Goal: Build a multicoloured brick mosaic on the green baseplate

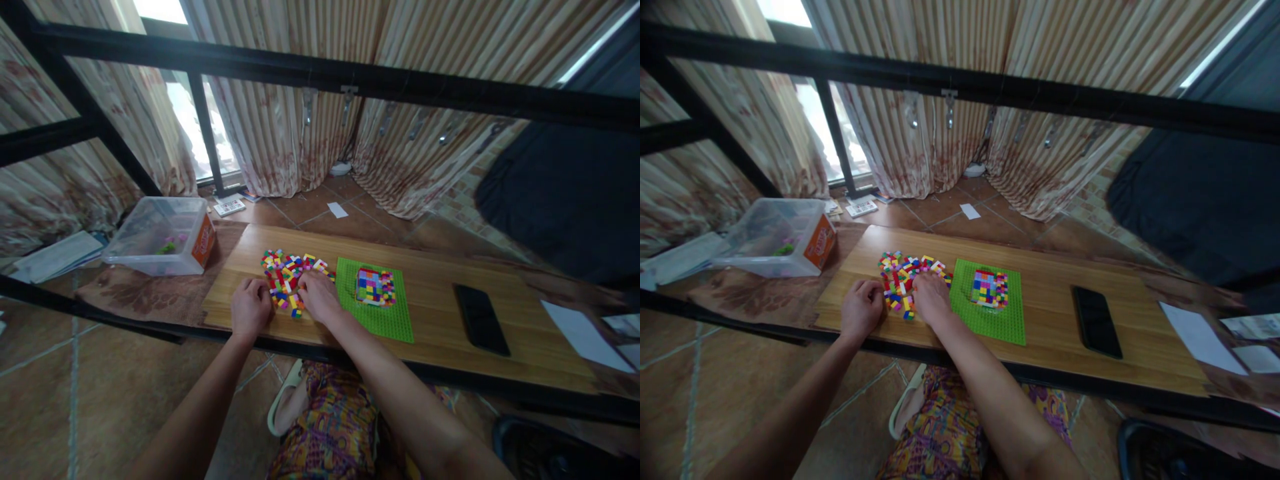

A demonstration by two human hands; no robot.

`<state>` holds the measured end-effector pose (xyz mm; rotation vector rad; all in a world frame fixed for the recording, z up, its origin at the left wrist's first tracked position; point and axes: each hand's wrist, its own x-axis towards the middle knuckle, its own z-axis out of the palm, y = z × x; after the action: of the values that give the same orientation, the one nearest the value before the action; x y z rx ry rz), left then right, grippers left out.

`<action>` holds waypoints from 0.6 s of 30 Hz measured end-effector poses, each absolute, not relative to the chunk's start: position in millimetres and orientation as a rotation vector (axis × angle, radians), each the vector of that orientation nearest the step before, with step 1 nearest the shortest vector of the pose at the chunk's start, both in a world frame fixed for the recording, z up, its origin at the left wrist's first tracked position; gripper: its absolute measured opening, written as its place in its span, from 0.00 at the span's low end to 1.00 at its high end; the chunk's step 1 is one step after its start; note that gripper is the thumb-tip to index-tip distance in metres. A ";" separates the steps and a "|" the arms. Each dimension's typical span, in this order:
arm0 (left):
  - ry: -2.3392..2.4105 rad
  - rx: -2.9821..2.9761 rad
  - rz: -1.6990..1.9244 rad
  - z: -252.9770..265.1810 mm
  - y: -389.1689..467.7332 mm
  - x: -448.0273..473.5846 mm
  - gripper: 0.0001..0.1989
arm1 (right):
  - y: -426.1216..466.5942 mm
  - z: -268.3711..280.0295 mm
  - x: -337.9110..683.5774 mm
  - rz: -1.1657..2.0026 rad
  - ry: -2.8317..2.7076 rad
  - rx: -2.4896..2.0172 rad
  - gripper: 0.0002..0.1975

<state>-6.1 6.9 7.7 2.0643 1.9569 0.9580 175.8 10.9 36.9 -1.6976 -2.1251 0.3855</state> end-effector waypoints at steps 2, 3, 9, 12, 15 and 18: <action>1.956 2.064 0.961 7.9 6.7 -6.0 0.11 | 11.0 35.4 176.6 0.401 -2.100 -1.680 0.06; 1.958 2.063 0.964 7.8 6.6 -6.0 0.11 | 10.9 34.5 177.3 0.410 -2.084 -1.673 0.06; 1.943 2.070 0.985 5.9 6.5 -6.5 0.12 | 9.4 29.3 181.6 0.477 -1.945 -1.653 0.06; 1.933 2.041 1.017 4.0 6.7 -7.1 0.11 | 6.2 28.6 180.8 0.650 -1.694 -1.591 0.03; 1.912 2.014 1.081 1.9 6.5 -7.4 0.11 | -3.3 30.2 177.8 0.890 -1.280 -1.395 0.04; 1.899 1.956 1.163 0.4 6.5 -8.8 0.11 | -21.4 35.6 174.7 1.036 -0.975 -1.255 0.08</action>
<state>-8.8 6.5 0.4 1.9563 1.8994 1.1632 174.7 -21.4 35.6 -1.2546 -0.9748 1.0363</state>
